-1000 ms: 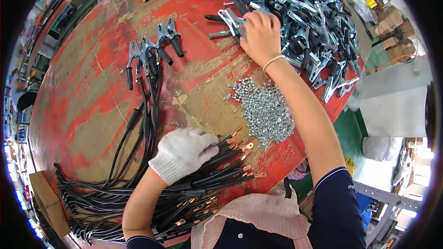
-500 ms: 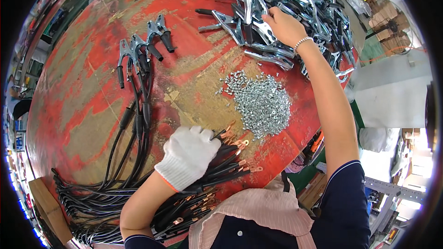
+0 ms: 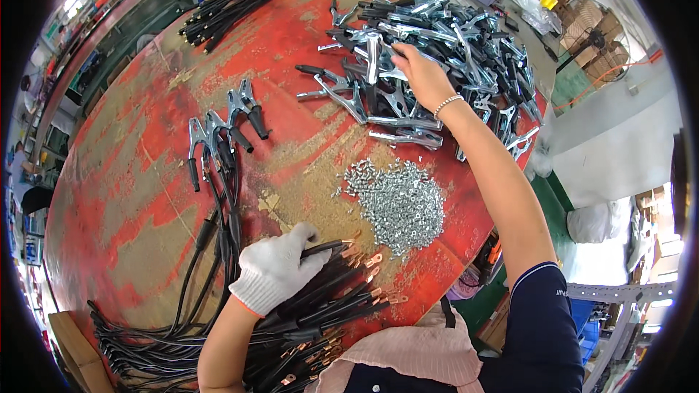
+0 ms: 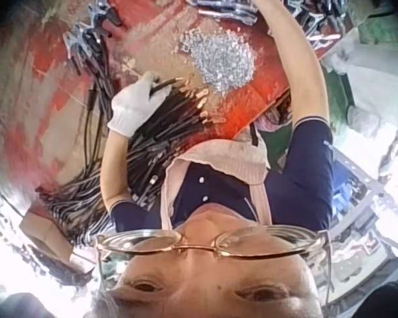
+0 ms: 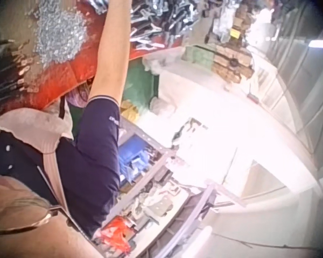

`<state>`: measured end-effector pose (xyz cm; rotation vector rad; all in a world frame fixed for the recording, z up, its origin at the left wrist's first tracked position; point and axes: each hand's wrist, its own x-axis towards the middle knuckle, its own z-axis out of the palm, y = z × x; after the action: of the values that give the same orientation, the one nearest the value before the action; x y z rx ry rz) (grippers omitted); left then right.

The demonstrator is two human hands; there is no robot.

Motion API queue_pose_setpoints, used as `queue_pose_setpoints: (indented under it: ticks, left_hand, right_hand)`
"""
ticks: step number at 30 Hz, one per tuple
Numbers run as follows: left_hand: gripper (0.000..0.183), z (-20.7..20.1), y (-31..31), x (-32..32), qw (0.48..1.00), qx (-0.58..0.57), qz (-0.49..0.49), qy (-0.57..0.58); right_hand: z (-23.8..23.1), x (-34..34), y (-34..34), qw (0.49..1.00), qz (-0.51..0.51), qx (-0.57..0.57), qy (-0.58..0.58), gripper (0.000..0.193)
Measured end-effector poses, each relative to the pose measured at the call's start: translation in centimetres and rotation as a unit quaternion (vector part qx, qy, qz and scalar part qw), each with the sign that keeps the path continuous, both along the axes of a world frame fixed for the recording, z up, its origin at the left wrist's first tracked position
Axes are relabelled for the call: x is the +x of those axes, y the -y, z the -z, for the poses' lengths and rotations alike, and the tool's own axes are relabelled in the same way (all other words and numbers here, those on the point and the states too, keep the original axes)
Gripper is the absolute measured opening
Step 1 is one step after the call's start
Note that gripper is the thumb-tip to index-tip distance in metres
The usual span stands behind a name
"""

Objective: Assembling heavy-duty battery or jumper cables by attaching clamps to the wire ends.

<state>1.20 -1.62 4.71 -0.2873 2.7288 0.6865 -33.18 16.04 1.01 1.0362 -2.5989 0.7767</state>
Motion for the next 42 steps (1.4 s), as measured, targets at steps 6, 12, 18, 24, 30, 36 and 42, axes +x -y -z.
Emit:
queue_pose_setpoints:
  ticks: [6, 12, 18, 24, 30, 36, 42]
  left_hand:
    - [0.035, 2.7, 2.2, -1.4, 0.991, 0.092, 0.099, -0.009]
    - [0.039, 3.2, 2.8, -3.1, 0.923, 0.321, 0.034, 0.210]
    - [0.031, 5.0, 3.9, -2.4, 0.893, 0.433, -0.002, 0.124]
    - [0.027, 5.1, 3.6, -1.5, 0.827, 0.533, -0.163, 0.070]
    - [0.026, 6.1, 2.4, -0.9, 0.793, 0.586, -0.162, 0.038]
    - [0.025, 5.2, 2.4, -1.1, 0.803, 0.571, -0.165, 0.052]
    - [0.023, 6.2, 2.7, -1.0, 0.797, 0.577, -0.170, 0.051]
  right_hand:
    - [-3.0, -0.3, -1.0, 0.990, 0.043, 0.121, 0.058, 0.032]
    - [-4.2, -2.6, -2.1, 0.989, -0.011, 0.119, 0.082, 0.032]
    - [-4.5, -2.2, -1.6, 0.993, -0.017, 0.056, 0.106, 0.032]
    - [-5.3, -2.6, -1.3, 0.993, -0.020, 0.079, 0.083, 0.035]
    - [-5.4, -2.8, 0.1, 0.994, 0.004, 0.024, 0.103, 0.033]
    - [-5.6, -3.3, 0.1, 0.996, -0.005, 0.002, 0.089, 0.030]
    - [-4.6, -3.8, -1.8, 0.995, 0.004, 0.065, 0.079, 0.029]
